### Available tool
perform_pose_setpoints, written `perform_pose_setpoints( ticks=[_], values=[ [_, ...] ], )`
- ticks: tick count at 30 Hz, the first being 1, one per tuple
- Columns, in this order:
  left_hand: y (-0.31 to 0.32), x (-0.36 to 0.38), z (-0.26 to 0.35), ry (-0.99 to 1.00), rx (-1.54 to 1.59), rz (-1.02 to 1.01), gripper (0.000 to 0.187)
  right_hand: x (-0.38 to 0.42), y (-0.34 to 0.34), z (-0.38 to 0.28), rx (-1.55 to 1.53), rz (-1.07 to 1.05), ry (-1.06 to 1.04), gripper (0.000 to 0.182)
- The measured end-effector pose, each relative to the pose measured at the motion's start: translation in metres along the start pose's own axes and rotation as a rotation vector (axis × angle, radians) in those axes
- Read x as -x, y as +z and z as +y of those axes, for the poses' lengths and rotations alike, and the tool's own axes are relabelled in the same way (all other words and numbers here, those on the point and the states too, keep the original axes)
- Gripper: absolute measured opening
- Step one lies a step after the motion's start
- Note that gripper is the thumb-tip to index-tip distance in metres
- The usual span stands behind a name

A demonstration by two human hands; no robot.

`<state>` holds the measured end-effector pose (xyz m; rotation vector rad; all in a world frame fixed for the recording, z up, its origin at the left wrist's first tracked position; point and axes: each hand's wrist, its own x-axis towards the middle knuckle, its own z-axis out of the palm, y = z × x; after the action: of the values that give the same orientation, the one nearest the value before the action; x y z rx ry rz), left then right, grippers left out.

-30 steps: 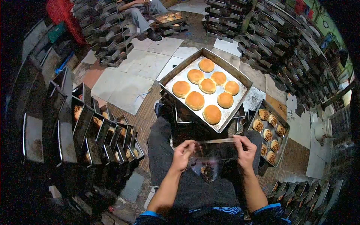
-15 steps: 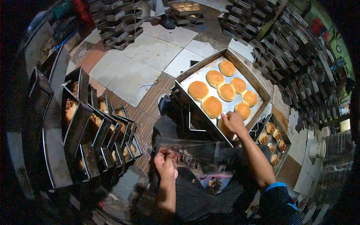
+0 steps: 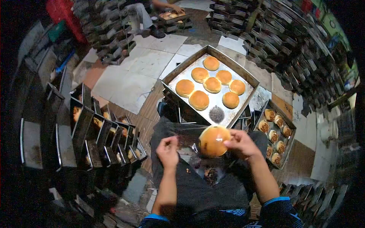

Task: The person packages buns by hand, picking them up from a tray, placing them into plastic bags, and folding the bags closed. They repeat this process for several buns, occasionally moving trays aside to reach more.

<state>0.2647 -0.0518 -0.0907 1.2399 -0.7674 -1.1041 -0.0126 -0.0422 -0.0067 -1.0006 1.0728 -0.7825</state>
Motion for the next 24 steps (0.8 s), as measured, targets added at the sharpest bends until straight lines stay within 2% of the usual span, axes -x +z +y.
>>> perform_pose_setpoints(
  ticks=[1, 2, 3, 5, 7, 8, 9, 11, 13, 14, 15, 16, 17, 18, 19, 21, 22, 23, 24],
  values=[
    [0.01, 0.01, 0.005, 0.068, -0.071, -0.072, 0.009, 0.006, 0.027, -0.004, -0.063, 0.02, -0.074, 0.044],
    [0.011, 0.012, -0.007, 0.251, -0.176, -0.151, 0.011, 0.016, 0.048, -0.013, 0.082, 0.089, -0.175, 0.043],
    [0.02, 0.021, 0.023, 0.298, -0.388, -0.182, 0.034, 0.026, 0.067, -0.02, 0.337, 0.248, -0.322, 0.041],
    [0.032, 0.042, 0.06, -0.216, 0.45, -0.27, 0.063, 0.039, 0.088, -0.017, 0.598, 0.266, -0.68, 0.047],
    [0.045, 0.047, 0.09, -0.158, 0.588, -0.397, 0.076, 0.051, 0.11, -0.013, 0.614, 0.092, -0.823, 0.057],
    [0.05, 0.045, 0.096, -0.035, 0.621, -0.376, 0.072, 0.049, 0.113, -0.007, 0.754, 0.011, -0.943, 0.053],
    [0.046, 0.045, 0.105, 0.0, 0.65, -0.454, 0.071, 0.051, 0.115, -0.011, 0.746, 0.008, -0.956, 0.053],
    [0.064, 0.068, 0.134, 0.152, 0.568, -0.432, 0.071, 0.053, 0.114, -0.027, 0.879, 0.071, -1.061, 0.077],
    [0.08, 0.097, 0.123, 0.446, 0.049, -0.219, 0.065, 0.054, 0.118, -0.039, 0.898, 0.136, -1.092, 0.082],
    [0.08, 0.106, 0.127, 0.49, -0.138, -0.263, 0.061, 0.058, 0.118, -0.045, 0.932, 0.122, -0.998, 0.081],
    [0.075, 0.101, 0.12, 0.492, -0.145, -0.267, 0.061, 0.062, 0.119, -0.048, 0.962, 0.107, -0.901, 0.08],
    [0.066, 0.089, 0.11, 0.174, 0.238, -0.264, 0.059, 0.068, 0.118, -0.045, 1.002, 0.028, -0.866, 0.077],
    [0.053, 0.079, 0.104, -0.157, 0.609, -0.247, 0.058, 0.072, 0.12, -0.034, 0.991, 0.035, -0.865, 0.077],
    [0.044, 0.069, 0.115, -0.178, 0.72, -0.285, 0.059, 0.072, 0.122, -0.019, 0.921, 0.009, -0.913, 0.068],
    [0.04, 0.06, 0.12, -0.147, 0.707, -0.226, 0.06, 0.073, 0.121, -0.012, 0.853, -0.019, -0.961, 0.06],
    [0.033, 0.056, 0.119, -0.101, 0.739, -0.133, 0.062, 0.076, 0.1, -0.013, 0.83, -0.527, -0.701, 0.04],
    [0.032, 0.059, 0.119, -0.117, 0.746, -0.146, 0.063, 0.073, 0.098, -0.015, 0.566, -0.485, -0.691, 0.028],
    [0.036, 0.064, 0.119, -0.13, 0.755, -0.16, 0.063, 0.072, 0.097, -0.019, 0.401, -0.346, -0.756, 0.026],
    [0.045, 0.073, 0.12, -0.214, 0.799, -0.153, 0.064, 0.065, 0.097, -0.027, 0.427, -0.299, -0.786, 0.024]
  ],
)
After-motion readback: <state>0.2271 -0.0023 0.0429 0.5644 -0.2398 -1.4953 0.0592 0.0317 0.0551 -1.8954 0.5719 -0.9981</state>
